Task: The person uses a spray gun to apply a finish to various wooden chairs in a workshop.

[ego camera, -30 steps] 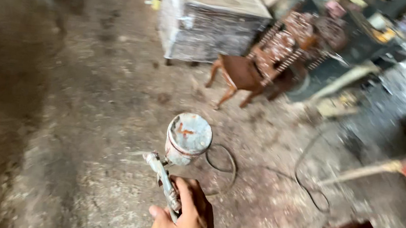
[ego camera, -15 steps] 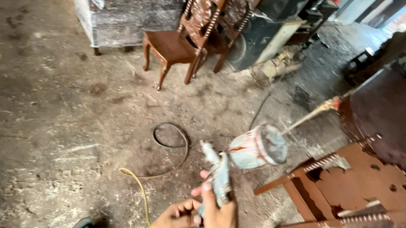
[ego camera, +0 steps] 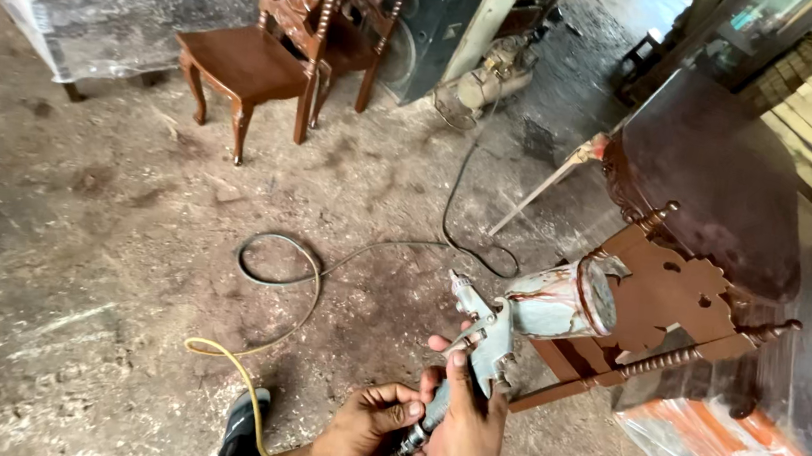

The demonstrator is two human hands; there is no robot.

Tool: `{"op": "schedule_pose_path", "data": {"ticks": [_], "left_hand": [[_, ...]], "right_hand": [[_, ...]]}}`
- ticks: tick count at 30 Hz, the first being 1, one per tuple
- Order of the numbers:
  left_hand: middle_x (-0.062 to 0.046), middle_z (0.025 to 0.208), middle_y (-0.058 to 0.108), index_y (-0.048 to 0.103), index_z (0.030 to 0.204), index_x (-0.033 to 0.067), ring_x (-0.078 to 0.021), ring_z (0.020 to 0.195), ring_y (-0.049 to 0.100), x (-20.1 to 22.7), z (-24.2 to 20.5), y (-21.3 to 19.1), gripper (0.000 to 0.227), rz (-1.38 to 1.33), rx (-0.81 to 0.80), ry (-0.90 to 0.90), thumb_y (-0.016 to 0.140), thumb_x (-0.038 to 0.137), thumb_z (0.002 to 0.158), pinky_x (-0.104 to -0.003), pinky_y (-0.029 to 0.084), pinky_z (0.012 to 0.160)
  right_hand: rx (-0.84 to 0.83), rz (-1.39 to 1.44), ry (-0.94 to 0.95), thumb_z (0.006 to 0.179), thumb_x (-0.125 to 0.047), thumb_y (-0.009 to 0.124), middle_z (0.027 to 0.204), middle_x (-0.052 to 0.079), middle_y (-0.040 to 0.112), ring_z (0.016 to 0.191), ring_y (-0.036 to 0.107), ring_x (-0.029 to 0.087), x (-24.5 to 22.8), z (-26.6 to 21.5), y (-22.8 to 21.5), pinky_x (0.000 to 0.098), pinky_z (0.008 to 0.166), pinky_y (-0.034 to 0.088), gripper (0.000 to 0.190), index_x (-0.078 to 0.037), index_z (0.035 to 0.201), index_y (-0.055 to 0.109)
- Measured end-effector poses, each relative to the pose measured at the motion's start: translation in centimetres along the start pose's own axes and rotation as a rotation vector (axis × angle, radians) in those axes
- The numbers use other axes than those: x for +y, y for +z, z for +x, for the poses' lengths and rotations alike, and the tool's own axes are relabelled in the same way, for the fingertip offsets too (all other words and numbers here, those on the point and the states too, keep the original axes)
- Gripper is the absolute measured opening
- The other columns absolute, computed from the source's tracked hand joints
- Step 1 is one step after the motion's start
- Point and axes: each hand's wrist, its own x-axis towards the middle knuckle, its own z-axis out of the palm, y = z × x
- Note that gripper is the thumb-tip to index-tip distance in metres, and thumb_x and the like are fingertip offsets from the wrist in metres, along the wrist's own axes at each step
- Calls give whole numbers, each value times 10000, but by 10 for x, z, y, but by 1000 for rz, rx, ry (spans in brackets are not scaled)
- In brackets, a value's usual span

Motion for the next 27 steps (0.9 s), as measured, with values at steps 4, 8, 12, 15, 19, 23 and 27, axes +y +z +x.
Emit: {"op": "schedule_pose_path", "data": {"ticks": [4,8,12,15,19,23,27], "left_hand": [[-78,895,736,713,1020,20,-213,763,699,42,33,-17,163,20,10,-4,766,111,896,-372,580,662],[-58,878,724,725,1036,32,-201,756,681,91,66,-38,188,-38,41,-61,769,115,872,-360,571,660],[-39,838,700,724,1013,23,-154,722,654,146,106,-58,136,-13,24,-10,772,75,896,-300,540,658],[-26,762,676,733,958,24,-130,619,589,174,135,-71,99,36,40,-21,772,102,911,-276,467,562],[-17,745,674,732,918,32,-125,620,594,201,173,-78,96,48,-23,7,750,126,918,-277,468,572],[-1,758,665,739,955,35,-102,599,561,228,207,-79,129,66,-3,-16,751,164,953,-254,433,543],[30,886,705,717,1049,74,-71,733,632,262,251,-75,135,105,86,-13,713,161,946,-249,516,666]], "right_hand": [[-41,10,-114,949,-136,577,1149,130,690,715,528,156,20,44,27,312,539,452,521,-87,1460,489],[-86,-21,-236,969,-71,570,1151,171,700,714,517,161,38,100,73,301,623,448,501,10,1457,490],[-52,-38,-303,992,-98,542,1117,191,711,683,501,163,47,149,123,297,599,425,463,42,1432,515],[26,3,-207,1035,-264,446,1086,190,721,624,488,164,49,178,145,308,538,400,445,37,1354,521],[-38,45,-334,1044,-394,440,1094,207,681,612,484,166,55,220,169,301,537,413,543,49,1348,518],[-66,25,-418,1039,-475,447,1150,209,676,656,502,155,57,265,181,289,561,423,635,75,1349,519],[-96,26,-446,1061,-497,476,1112,231,658,668,489,156,57,323,195,289,579,408,656,79,1375,500]]}}
